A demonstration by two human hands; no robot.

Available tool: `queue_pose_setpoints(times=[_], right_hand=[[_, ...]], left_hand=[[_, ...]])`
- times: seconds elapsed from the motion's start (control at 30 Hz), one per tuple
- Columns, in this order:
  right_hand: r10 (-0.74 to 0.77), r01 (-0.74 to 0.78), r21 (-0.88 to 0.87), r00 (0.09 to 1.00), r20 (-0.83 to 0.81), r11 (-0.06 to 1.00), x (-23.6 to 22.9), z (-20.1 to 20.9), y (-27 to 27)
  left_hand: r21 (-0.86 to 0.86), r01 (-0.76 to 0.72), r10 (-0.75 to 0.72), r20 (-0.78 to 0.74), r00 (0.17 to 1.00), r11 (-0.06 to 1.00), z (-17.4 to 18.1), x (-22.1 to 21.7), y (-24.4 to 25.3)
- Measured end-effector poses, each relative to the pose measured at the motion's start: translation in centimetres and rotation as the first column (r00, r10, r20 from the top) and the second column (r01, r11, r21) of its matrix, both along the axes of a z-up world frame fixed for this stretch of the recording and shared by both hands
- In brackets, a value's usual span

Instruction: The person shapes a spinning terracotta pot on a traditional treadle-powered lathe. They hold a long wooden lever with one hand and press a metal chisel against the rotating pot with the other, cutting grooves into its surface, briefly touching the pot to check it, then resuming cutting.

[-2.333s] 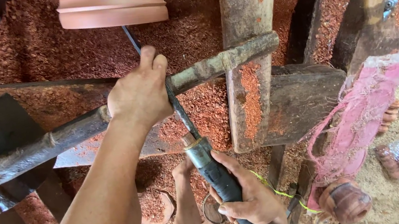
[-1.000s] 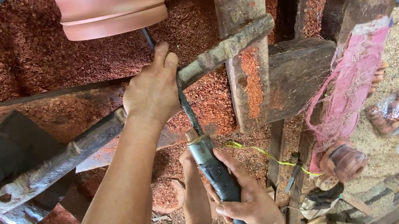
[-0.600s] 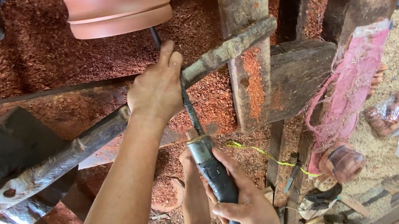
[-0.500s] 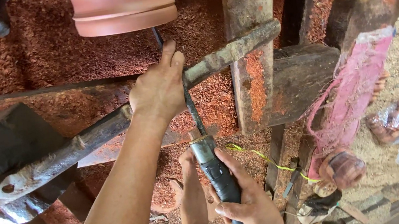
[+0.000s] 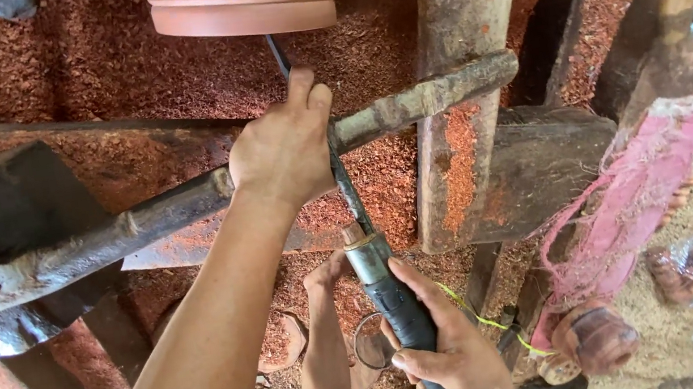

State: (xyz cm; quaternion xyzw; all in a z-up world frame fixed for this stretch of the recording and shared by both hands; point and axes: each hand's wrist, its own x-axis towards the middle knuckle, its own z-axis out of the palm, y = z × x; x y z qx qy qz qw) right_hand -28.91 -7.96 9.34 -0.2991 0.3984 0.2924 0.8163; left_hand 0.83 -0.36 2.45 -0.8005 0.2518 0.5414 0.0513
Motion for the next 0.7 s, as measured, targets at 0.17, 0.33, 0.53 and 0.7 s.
queue_pose_setpoints(times=[0.17,0.33,0.53,0.7], right_hand=[[-0.004,0.004,0.051,1.0,0.007,0.999,-0.1,-0.9,-0.7],[0.041,-0.042,0.041,0.999,0.031,0.998,-0.4,-1.5,-1.3],[0.034,-0.039,0.093,0.998,0.053,0.995,-1.0,-2.5,-1.8],[0.024,-0.03,0.094,0.998,0.062,0.995,-1.0,-2.8,-2.0]], left_hand=[[-0.003,0.004,-0.004,0.021,1.0,1.0,0.3,0.0,-0.1],[0.035,0.017,-0.017,0.019,1.0,0.999,0.3,-0.2,-0.4],[-0.03,-0.003,0.006,0.106,0.994,1.0,-0.5,-0.7,0.2],[-0.041,0.001,0.004,0.125,0.992,0.999,-0.7,-0.9,0.3]])
